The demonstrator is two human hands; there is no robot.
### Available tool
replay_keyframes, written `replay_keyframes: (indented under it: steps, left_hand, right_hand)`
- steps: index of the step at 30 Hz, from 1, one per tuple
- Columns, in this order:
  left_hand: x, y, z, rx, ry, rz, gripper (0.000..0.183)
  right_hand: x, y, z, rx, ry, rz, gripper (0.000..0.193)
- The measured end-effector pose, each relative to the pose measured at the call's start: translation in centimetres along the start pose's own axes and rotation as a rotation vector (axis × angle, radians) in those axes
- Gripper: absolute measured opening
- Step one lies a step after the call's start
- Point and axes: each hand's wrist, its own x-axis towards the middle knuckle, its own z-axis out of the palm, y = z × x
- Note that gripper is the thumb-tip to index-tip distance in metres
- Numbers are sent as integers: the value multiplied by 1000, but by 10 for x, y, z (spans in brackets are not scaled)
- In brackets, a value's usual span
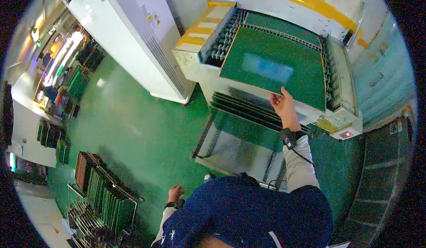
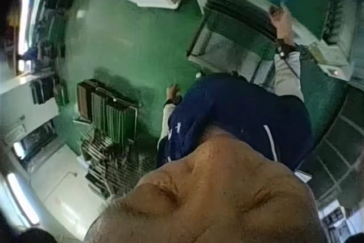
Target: The recorder is transferring green circuit boards from a storage rack into a machine for industrial processing.
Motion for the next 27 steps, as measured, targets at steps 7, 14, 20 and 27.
replay_keyframes:
  steps: [7,14,20,27]
  left_hand:
    - [-9,-6,-2,-10,38,-35,27]
    - [-8,-7,-4,20,15,-21,26]
    - [-6,-2,-3,43,-5,-50,26]
    - [5,-16,-6,293,5,0,26]
  right_hand:
    - [-34,10,13,-275,-110,68,38]
    - [-96,62,14,-1238,-240,-338,27]
    - [-112,86,5,-1758,-311,-777,29]
    - [-69,99,-25,-2234,-284,-622,31]
